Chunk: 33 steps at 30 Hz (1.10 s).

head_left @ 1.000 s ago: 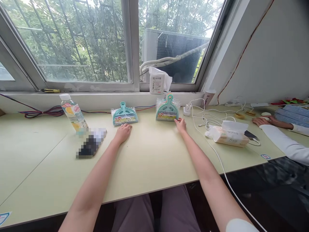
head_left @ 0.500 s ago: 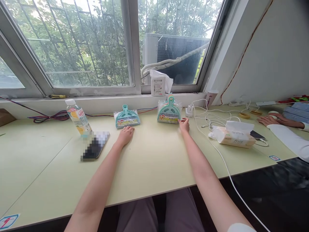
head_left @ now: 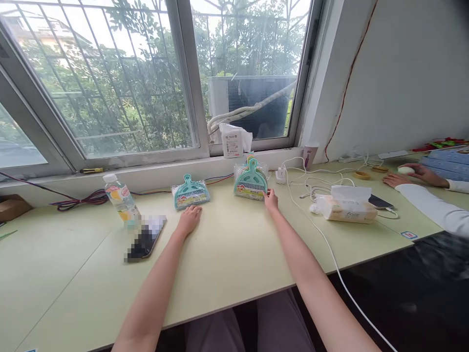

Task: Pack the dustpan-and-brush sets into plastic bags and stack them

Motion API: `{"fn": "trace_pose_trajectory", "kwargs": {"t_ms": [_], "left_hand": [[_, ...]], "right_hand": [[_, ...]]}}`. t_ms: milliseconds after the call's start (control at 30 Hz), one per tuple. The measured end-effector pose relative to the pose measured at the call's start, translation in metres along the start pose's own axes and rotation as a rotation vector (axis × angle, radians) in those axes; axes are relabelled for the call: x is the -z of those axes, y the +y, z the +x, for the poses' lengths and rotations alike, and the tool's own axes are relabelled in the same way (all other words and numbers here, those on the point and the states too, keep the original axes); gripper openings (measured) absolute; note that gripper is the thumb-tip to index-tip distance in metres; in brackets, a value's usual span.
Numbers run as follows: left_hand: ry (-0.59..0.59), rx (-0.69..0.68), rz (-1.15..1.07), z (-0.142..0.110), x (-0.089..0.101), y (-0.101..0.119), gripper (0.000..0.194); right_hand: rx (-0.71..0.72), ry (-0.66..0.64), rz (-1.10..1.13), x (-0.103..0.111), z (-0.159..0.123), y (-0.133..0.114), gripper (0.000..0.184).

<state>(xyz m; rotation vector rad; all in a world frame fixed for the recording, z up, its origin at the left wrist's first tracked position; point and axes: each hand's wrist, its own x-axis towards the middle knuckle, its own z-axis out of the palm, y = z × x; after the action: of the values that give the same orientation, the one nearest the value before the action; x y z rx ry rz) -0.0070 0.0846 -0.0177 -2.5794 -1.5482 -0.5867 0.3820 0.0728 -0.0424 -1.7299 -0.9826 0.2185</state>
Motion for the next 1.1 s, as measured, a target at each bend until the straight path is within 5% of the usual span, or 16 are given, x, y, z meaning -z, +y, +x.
{"fn": "trace_pose_trajectory", "kwargs": {"t_ms": [133,233,367,567,733,900,1100], "left_hand": [[0.003,0.016,-0.056,-0.002,0.004,0.000,0.039],[0.025,0.069,-0.315,0.004,0.008,0.005,0.038],[0.045,0.282,-0.948,0.018,0.017,0.025,0.058],[-0.188,0.209,-1.410,-0.006,0.048,0.042,0.082],[-0.321,0.281,-1.480,-0.037,0.060,0.043,0.080],[-0.341,0.273,-1.424,-0.036,0.050,0.049,0.067],[-0.238,0.305,-1.347,-0.028,0.033,0.050,0.038]], "right_hand": [[-0.017,0.042,0.016,0.007,-0.007,-0.010,0.027],[0.007,0.048,0.034,0.006,-0.016,-0.014,0.026],[0.167,-0.152,0.085,-0.007,-0.052,-0.028,0.017],[0.239,-0.391,0.129,-0.030,-0.116,-0.072,0.015],[0.198,-0.446,0.200,-0.023,-0.124,-0.081,0.018],[0.218,-0.452,0.164,-0.024,-0.114,-0.066,0.021],[0.550,-0.337,-0.009,-0.026,-0.117,-0.066,0.029]]}}
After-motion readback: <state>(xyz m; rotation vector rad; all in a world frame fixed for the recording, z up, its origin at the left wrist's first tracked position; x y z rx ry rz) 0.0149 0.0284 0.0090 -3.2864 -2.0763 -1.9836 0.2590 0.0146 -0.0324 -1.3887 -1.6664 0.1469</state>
